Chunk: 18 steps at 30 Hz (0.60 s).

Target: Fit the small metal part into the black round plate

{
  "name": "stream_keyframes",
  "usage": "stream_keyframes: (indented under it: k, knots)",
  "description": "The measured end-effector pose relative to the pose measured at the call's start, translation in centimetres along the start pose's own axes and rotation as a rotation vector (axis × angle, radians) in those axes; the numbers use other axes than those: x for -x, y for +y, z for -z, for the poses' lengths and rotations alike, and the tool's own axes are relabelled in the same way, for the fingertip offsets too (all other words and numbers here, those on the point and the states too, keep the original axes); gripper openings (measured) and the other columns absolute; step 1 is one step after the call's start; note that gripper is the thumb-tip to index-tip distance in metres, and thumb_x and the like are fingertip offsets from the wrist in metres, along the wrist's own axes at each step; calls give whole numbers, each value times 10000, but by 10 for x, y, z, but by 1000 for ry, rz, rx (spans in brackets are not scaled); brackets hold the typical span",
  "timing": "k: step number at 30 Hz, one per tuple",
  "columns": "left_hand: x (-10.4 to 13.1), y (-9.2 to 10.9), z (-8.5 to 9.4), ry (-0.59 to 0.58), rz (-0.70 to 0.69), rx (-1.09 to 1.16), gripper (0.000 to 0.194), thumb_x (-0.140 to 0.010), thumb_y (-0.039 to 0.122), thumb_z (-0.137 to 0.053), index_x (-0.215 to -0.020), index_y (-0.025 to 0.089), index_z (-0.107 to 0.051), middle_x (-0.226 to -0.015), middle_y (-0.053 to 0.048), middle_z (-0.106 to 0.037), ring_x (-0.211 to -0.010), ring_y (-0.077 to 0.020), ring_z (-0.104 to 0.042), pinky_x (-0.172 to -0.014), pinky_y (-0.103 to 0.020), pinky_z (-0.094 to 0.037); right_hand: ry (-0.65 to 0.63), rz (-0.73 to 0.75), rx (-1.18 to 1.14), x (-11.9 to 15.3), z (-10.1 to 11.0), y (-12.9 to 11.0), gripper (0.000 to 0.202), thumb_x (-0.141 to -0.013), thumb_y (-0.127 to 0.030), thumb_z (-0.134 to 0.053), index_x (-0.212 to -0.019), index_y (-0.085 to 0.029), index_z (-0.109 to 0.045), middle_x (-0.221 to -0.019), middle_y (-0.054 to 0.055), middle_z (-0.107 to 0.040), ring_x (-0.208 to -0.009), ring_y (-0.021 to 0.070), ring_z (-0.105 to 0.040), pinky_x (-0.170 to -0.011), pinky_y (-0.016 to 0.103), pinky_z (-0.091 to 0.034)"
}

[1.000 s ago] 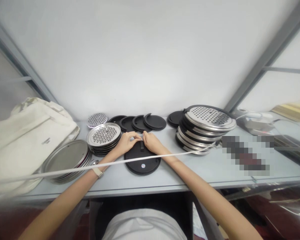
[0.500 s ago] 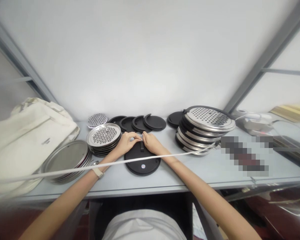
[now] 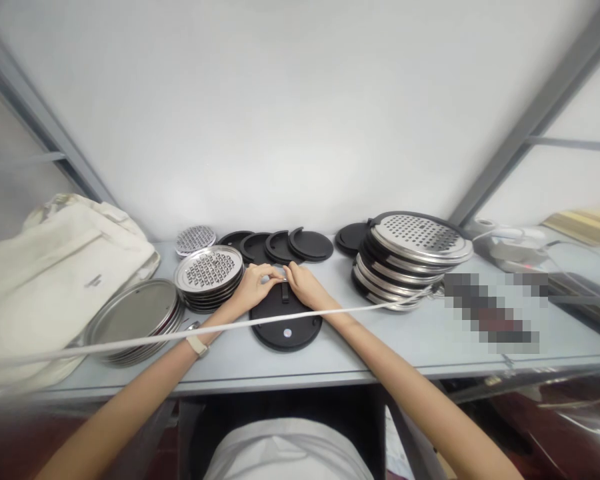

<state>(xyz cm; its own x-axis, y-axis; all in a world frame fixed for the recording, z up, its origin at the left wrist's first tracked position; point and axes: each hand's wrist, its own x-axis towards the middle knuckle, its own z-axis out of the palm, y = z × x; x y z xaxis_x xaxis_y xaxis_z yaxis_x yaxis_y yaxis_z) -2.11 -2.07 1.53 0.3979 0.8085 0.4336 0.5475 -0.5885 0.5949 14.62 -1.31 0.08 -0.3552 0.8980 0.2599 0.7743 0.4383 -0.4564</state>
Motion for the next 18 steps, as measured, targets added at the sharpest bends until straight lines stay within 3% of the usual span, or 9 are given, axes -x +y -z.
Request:
stream_keyframes:
  k: [11, 15, 18]
  knots:
    - [0, 3, 5, -71, -61, -117, 139, -902, 190, -522, -857, 188, -654, -903, -8, -689, -886, -160, -604, -889, -346, -339, 3, 56, -2, -2, 2, 1, 324, -995, -227, -352, -788, -145, -588, -798, 58, -605, -716, 139, -553, -687, 234, -387]
    - [6, 16, 23, -166, -69, -207, 207, -952, 230, -412, -1015, 188, -605, -1028, -47, -644, -1003, -191, -571, -909, -353, -357, 13, 48, -3, -2, 0, 2, 315, -992, -223, -366, -796, -136, -597, -802, 66, -605, -726, 144, -560, -712, 239, -398]
    - [25, 42, 48, -63, -9, -312, 213, -957, 233, -375, -1002, 181, -577, -989, -69, -616, -967, -206, -556, -885, -354, -382, 26, 49, 10, -2, -1, 3, 315, -993, -247, -377, -794, -140, -597, -799, 66, -605, -736, 149, -566, -729, 242, -402]
